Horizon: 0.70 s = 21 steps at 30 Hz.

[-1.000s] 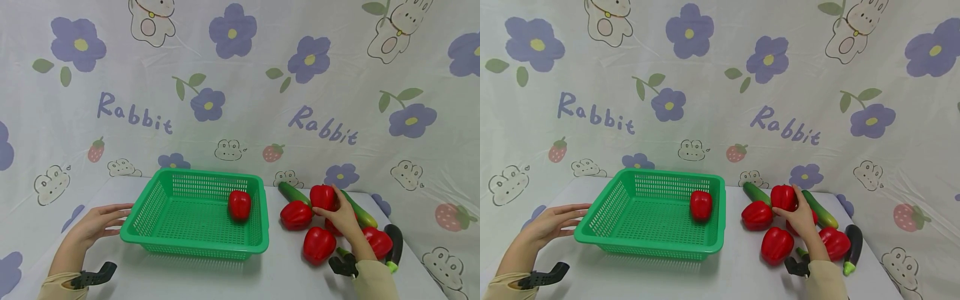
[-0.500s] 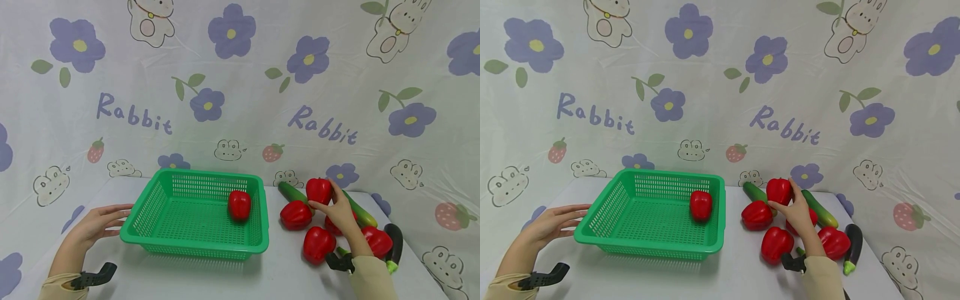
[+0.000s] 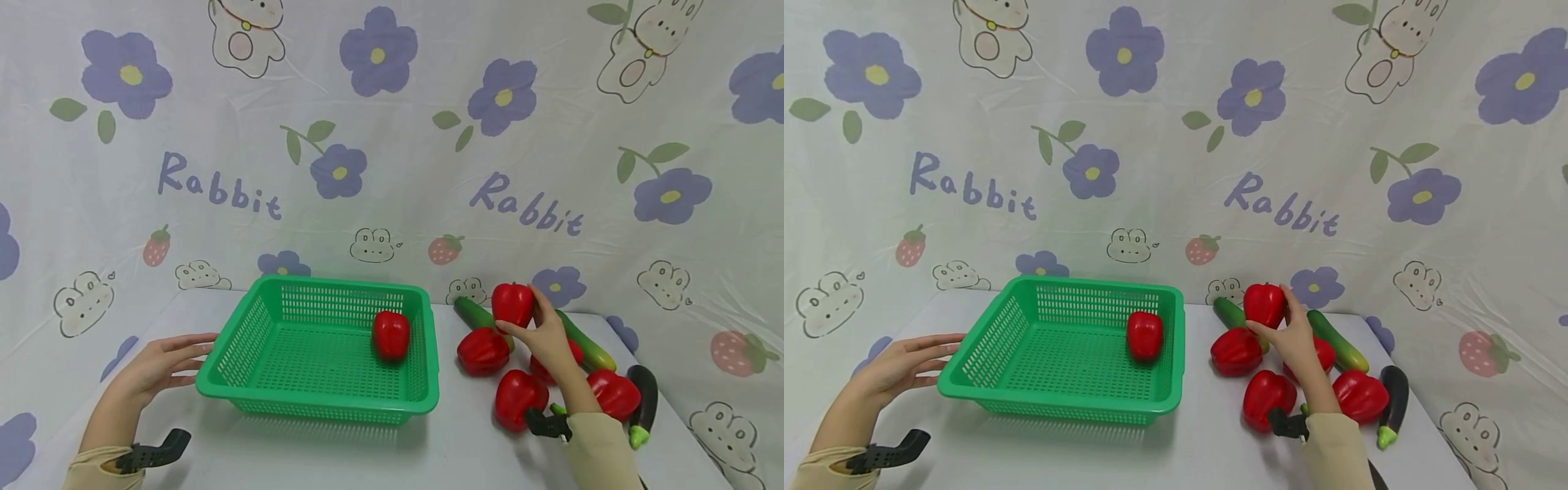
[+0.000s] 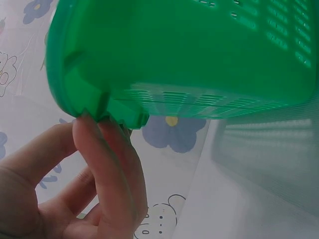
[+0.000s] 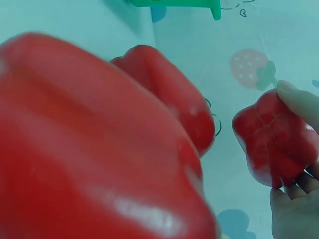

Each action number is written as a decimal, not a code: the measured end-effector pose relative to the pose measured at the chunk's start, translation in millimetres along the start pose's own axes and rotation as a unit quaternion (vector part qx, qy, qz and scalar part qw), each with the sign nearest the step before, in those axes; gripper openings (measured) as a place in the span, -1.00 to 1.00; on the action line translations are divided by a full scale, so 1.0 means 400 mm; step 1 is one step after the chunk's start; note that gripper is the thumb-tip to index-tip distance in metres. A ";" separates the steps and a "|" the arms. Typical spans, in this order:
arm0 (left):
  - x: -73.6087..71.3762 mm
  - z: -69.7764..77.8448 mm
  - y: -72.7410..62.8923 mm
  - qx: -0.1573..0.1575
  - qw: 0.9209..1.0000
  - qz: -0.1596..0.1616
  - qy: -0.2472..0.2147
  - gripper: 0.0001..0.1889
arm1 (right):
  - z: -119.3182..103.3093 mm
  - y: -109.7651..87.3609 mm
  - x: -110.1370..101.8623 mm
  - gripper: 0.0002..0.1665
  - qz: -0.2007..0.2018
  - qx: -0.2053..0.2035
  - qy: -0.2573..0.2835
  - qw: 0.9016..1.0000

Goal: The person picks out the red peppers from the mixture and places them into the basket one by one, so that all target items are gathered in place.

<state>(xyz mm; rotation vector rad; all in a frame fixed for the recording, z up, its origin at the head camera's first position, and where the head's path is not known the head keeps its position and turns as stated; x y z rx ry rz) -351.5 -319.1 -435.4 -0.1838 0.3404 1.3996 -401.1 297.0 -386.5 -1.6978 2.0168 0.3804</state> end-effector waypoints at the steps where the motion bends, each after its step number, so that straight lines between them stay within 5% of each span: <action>1: 0.000 -0.001 0.000 0.000 1.000 0.000 0.001 -0.39 | -0.005 -0.001 0.002 0.26 -0.001 -0.003 0.004 1.000; 21: 0.004 0.004 -0.001 0.003 1.000 -0.008 -0.015 -0.49 | -0.085 -0.013 0.057 0.23 -0.027 -0.017 0.049 0.998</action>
Point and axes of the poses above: each hand's wrist, its own y-axis towards the middle knuckle, its own x-axis out of the palm, z = x × y, the point moved 9 cm from there along y, towards the middle knuckle, and after that the axes turned 15 degrees about x, right-handed, at the moved point
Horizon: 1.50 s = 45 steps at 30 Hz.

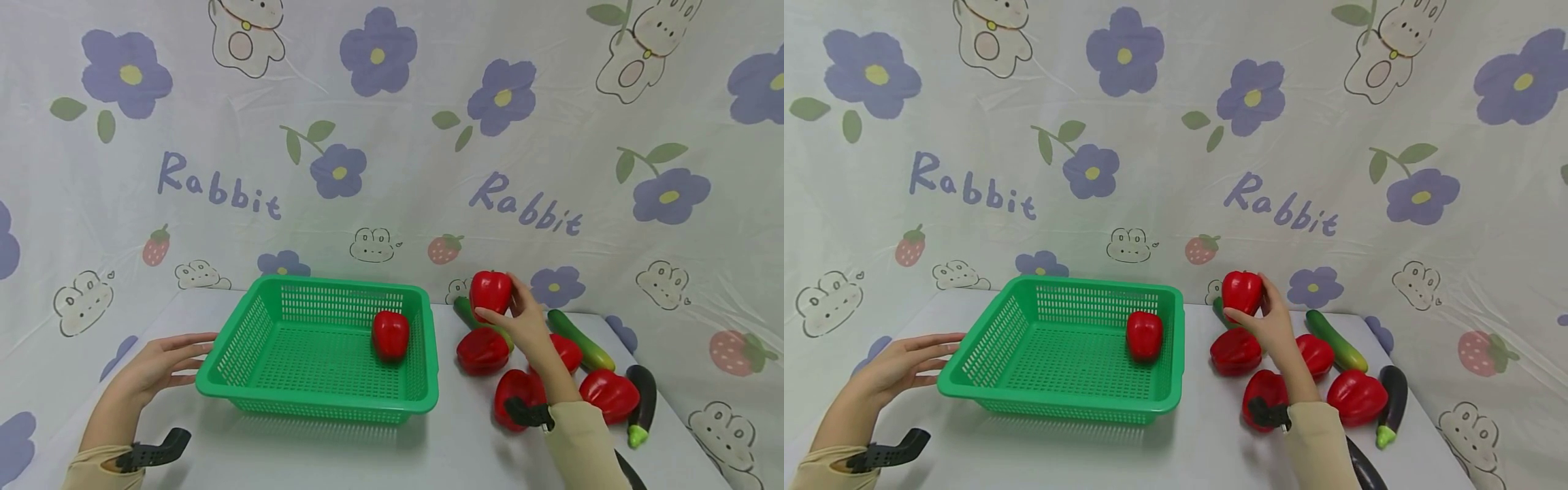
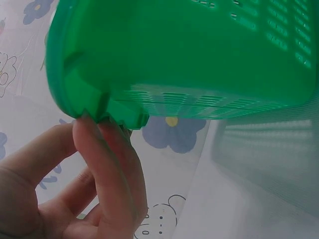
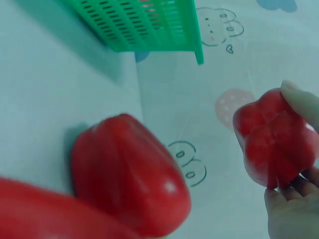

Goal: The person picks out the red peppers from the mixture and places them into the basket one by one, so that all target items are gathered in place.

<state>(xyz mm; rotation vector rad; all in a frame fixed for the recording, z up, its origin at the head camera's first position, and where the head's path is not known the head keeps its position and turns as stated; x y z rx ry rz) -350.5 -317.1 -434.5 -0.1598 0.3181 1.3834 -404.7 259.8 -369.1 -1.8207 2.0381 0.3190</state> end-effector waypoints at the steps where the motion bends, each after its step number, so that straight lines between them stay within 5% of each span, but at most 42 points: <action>1: 0.000 0.000 0.000 -0.001 1.000 0.000 -0.001 -0.49 | -0.003 0.002 0.005 0.23 0.000 0.000 0.001 1.000; 45: -0.002 -0.012 0.005 0.002 1.000 -0.003 -0.005 -0.45 | -0.107 0.020 0.149 0.17 -0.021 -0.043 0.031 0.998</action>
Point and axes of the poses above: each hand's wrist, its own y-axis towards the middle knuckle, its own x-axis out of the palm, z = x × y, the point moved 9 cm from there along y, towards the middle knuckle, and after that the axes turned 15 degrees about x, right-handed, at the moved point
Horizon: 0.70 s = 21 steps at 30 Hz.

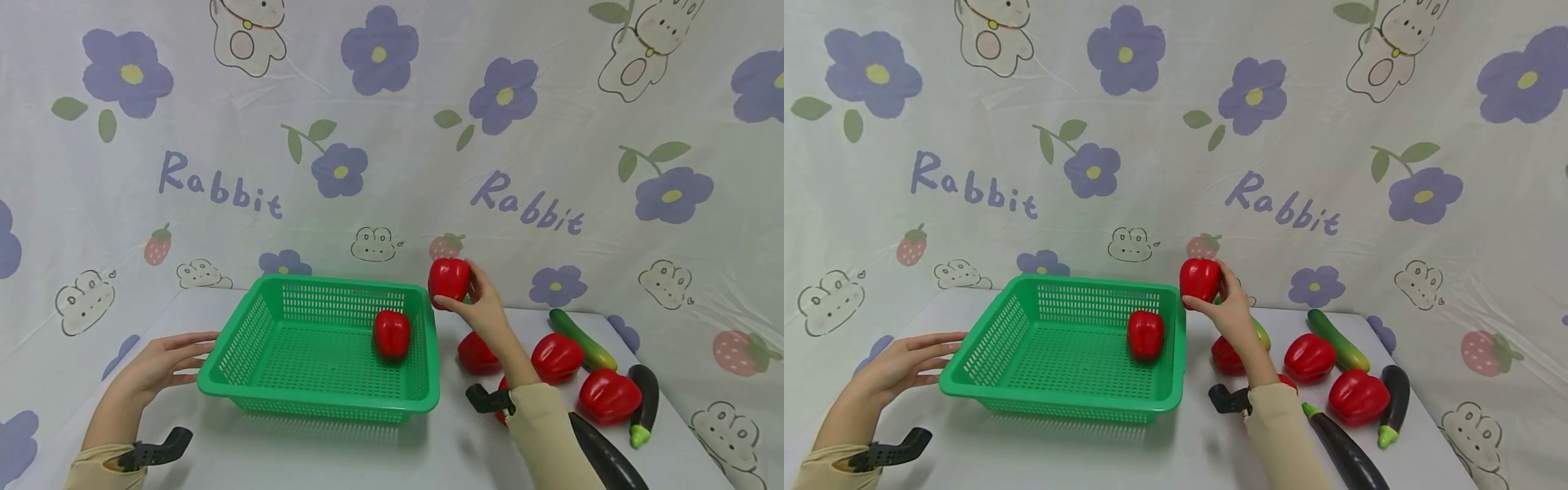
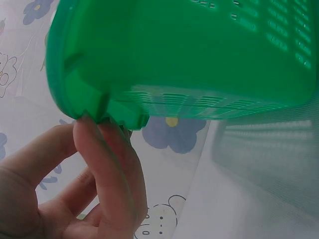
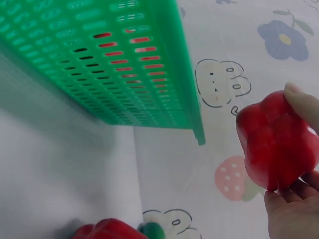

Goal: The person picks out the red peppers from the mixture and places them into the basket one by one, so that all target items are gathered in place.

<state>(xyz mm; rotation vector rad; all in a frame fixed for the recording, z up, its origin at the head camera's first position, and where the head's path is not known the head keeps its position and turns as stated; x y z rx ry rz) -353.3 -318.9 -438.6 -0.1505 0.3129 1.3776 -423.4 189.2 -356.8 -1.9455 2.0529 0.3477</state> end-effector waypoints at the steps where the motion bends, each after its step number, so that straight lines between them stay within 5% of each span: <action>1: 0.000 0.000 0.000 0.000 1.000 0.000 0.001 -0.45 | -0.004 0.000 0.003 0.17 -0.001 -0.004 0.002 1.000; 21: 0.001 0.005 -0.003 -0.004 1.000 0.003 0.001 -0.43 | -0.076 -0.002 0.060 0.11 -0.004 -0.038 -0.006 0.999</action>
Point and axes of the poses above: each hand's wrist, its own y-axis towards the middle knuckle, its own x-axis out of the palm, z = x × y, the point moved 9 cm from there along y, towards the middle knuckle, and after that the axes turned 15 degrees about x, right-handed, at the moved point
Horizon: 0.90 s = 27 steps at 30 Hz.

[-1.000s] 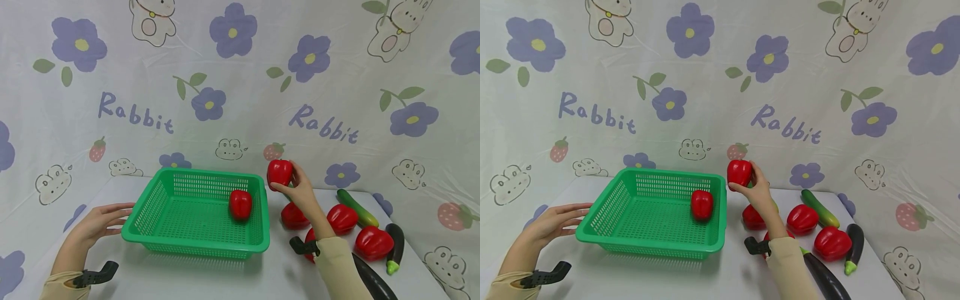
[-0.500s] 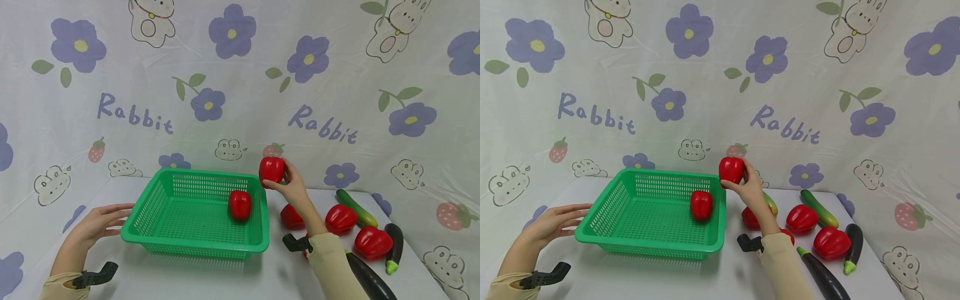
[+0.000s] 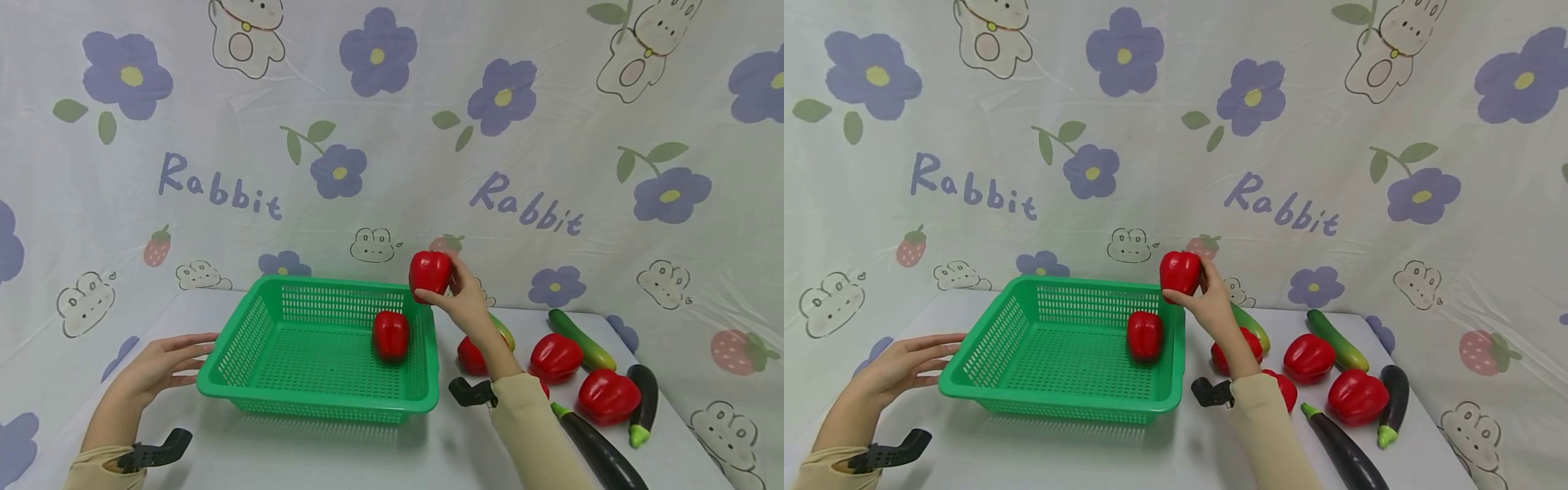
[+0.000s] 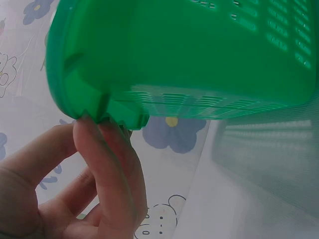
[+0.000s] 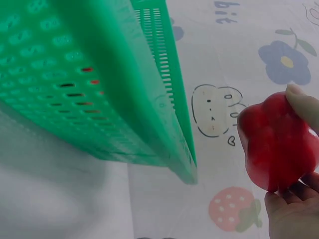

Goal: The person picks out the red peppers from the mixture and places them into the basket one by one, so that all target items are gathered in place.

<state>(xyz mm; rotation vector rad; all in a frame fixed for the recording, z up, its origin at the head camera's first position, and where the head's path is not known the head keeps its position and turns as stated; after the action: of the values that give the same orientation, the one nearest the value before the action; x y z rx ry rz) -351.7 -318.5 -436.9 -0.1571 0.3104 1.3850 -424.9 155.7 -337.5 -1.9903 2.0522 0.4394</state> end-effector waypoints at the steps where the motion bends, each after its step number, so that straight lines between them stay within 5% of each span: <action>1: 0.000 0.000 0.000 -0.002 1.000 0.001 -0.001 -0.43 | -0.003 0.000 0.003 0.10 0.000 -0.003 0.001 1.000; 27: 0.002 0.003 0.001 -0.002 1.000 0.000 -0.005 -0.46 | -0.050 0.004 0.080 0.04 -0.018 -0.021 0.020 0.999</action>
<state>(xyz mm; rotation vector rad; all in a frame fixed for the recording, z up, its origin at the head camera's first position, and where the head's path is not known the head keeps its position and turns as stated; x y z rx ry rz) -351.8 -317.4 -435.8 -0.1526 0.2999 1.3859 -427.1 118.6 -331.3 -2.0741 2.0426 0.4426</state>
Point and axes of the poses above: each hand's wrist, its own y-axis towards the middle knuckle, its own x-axis out of the palm, z = x × y, the point moved 9 cm from there along y, towards the middle knuckle, and after that the axes turned 15 degrees about x, right-handed, at the moved point
